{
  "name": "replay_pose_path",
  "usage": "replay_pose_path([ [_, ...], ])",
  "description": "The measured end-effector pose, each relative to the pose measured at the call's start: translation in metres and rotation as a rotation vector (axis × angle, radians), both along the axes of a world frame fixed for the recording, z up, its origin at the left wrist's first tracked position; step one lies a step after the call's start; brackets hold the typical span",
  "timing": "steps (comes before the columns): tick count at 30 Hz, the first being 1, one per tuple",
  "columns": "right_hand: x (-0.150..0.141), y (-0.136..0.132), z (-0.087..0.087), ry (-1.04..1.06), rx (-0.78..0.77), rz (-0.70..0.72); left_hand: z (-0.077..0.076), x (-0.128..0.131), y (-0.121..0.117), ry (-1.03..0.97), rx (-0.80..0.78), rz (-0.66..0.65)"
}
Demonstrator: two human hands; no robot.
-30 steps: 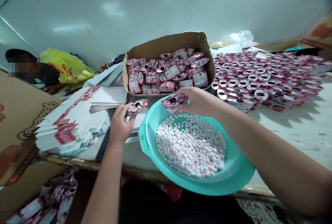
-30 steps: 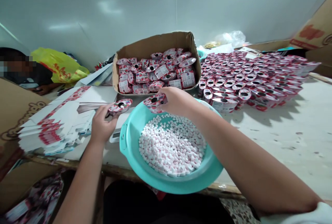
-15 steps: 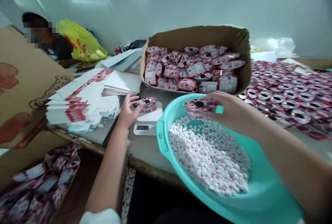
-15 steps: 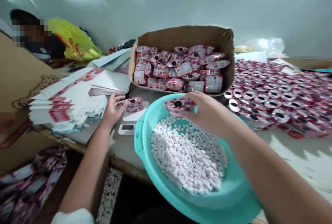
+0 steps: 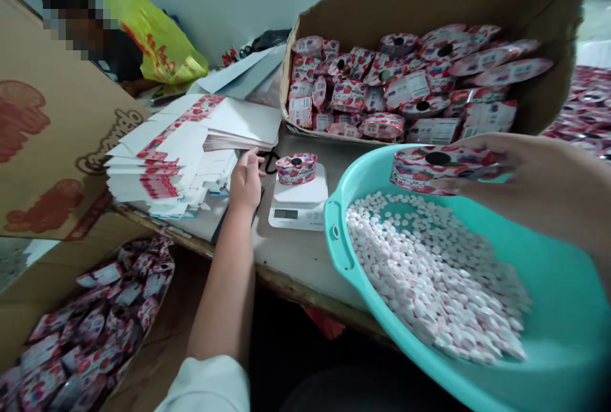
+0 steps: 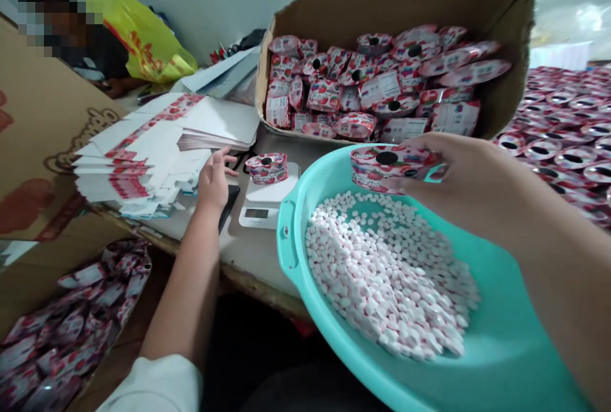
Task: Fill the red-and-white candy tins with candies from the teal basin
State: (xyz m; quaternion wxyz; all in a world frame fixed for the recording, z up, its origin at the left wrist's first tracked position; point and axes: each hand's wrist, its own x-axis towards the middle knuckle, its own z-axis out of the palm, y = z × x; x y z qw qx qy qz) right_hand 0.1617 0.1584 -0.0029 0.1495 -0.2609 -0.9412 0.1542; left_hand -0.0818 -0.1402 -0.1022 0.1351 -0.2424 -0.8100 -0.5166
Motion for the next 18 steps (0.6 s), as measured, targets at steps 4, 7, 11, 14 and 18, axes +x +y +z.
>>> replay_pose_path([
  [4, 0.002, 0.000, 0.004, 0.028, -0.036, 0.046, -0.003, -0.003, 0.001, -0.025, 0.027, 0.014],
  [7, 0.002, -0.002, 0.008, 0.053, -0.087, 0.044, -0.006, -0.005, 0.001, -0.035, 0.049, 0.002],
  [11, -0.001, -0.004, 0.011, 0.090, -0.070, 0.016, -0.007, -0.006, 0.001, -0.051, 0.039, -0.025],
  [14, -0.002, -0.004, 0.011, 0.103, -0.018, 0.036, -0.006, -0.005, 0.001, -0.044, 0.018, -0.058],
  [18, -0.002, -0.003, 0.012, 0.104, 0.051, 0.091, -0.007, -0.004, 0.002, -0.053, -0.009, -0.113],
])
